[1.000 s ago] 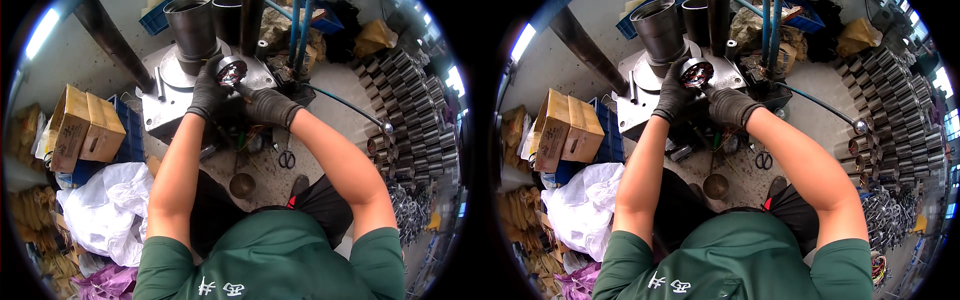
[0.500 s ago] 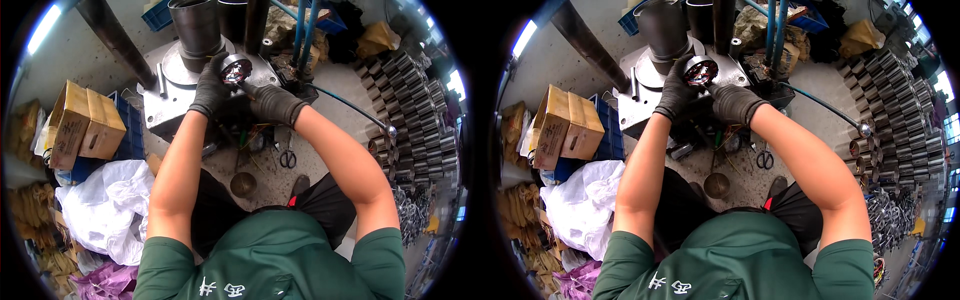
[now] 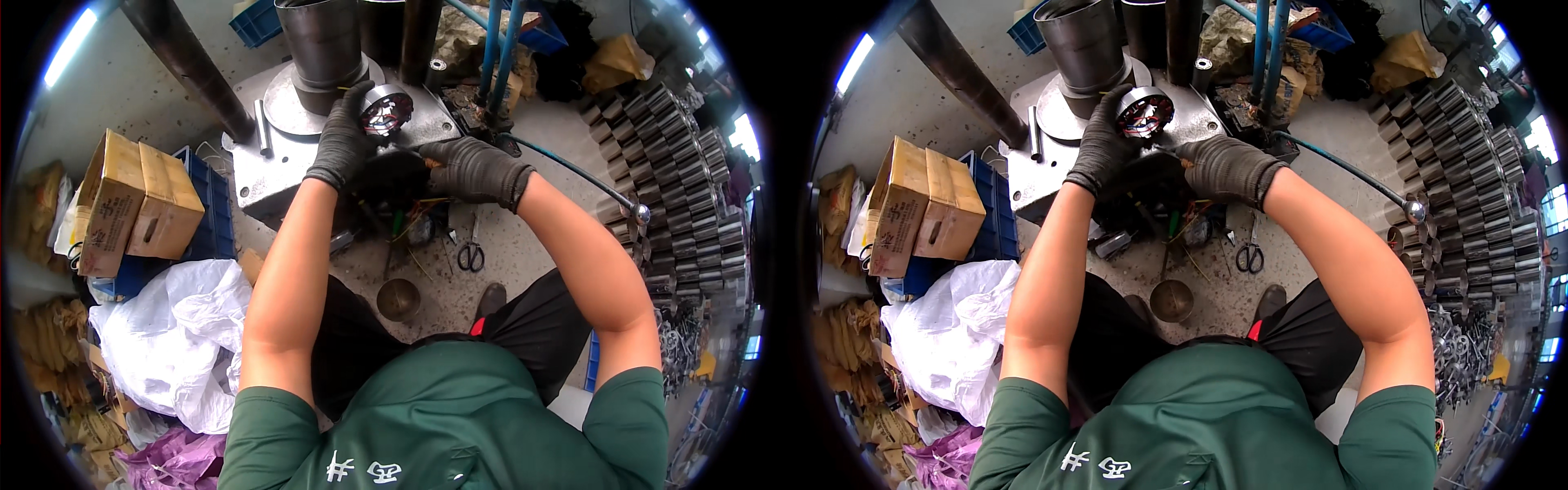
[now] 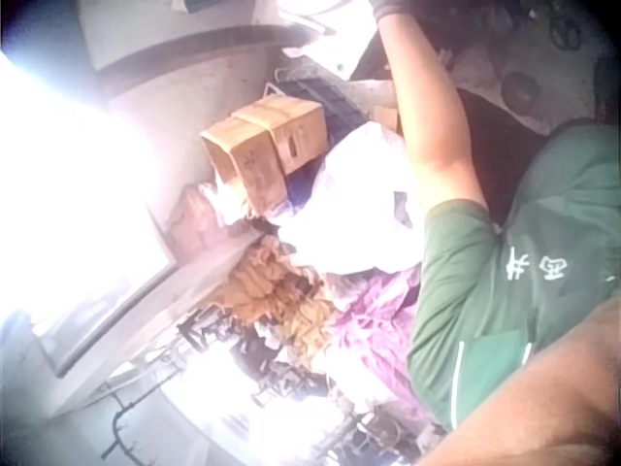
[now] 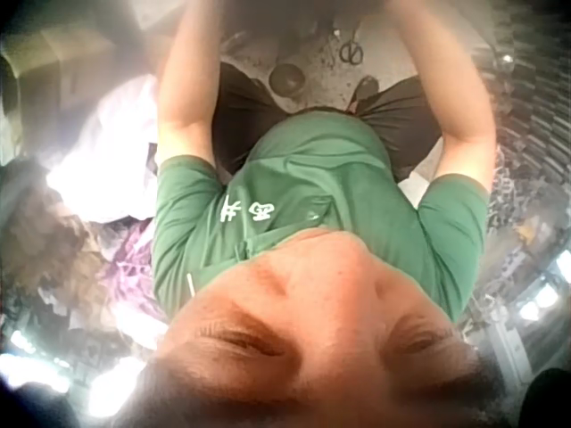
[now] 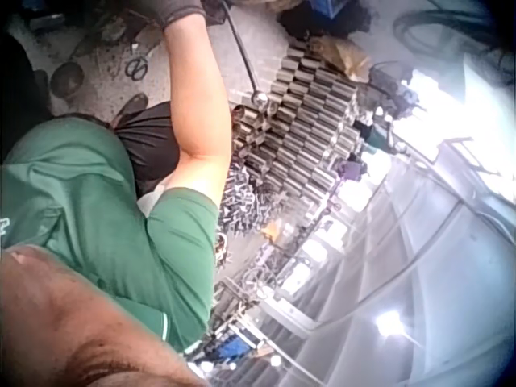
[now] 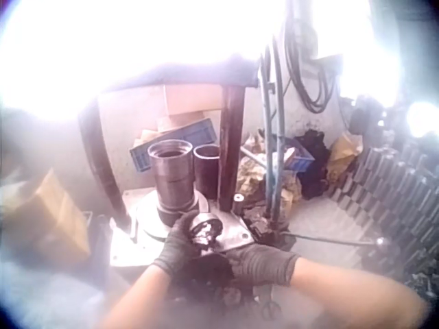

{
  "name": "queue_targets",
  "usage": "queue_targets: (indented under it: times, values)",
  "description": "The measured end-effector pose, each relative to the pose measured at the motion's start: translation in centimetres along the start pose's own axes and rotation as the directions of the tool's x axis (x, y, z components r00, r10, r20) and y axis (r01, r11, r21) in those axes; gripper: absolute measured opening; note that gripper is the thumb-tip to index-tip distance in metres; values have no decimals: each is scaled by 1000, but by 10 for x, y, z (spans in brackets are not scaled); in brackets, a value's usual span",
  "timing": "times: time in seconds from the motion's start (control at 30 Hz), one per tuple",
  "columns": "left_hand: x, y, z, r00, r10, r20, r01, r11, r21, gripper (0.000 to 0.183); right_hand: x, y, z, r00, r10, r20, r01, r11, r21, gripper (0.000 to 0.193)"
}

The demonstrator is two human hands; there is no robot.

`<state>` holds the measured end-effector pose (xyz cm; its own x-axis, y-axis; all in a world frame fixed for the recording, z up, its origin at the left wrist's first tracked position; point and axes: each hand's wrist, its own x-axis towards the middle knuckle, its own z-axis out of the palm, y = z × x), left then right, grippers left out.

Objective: The person handles a motor stator and wires, using a probe tool to guide the wires into the stator slots. They then place the stator and a metal cylinder into a hydraulic press, operate the machine to assemble the parts, and place the finished assembly into a container.

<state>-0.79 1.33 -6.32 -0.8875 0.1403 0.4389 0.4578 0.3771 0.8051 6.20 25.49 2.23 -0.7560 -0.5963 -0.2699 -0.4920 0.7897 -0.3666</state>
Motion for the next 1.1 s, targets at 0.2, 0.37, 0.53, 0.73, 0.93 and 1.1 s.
queue_targets:
  times: [0.2,0.37,0.53,0.73,0.93,1.1]
  values:
    - [-9,8,-14,986,-94,137,117,977,-176,89,-55,27,71,975,179,133,-176,984,-30,49]
    - [-11,26,-27,978,-134,157,167,961,-221,94,-33,124,252,791,503,348,-571,811,128,35]
    - [-7,49,-3,974,-166,154,215,890,-402,75,-42,230,441,575,809,-123,-783,587,204,38]
    - [-11,32,1,934,-327,144,352,768,-535,35,-28,190,396,757,595,270,-639,761,115,51]
    - [-9,20,-22,914,-402,55,375,785,-493,36,-89,81,150,813,374,447,-573,651,497,57]
    - [-17,24,-27,887,-428,174,449,710,-542,39,-176,84,64,930,328,165,-352,666,657,51]
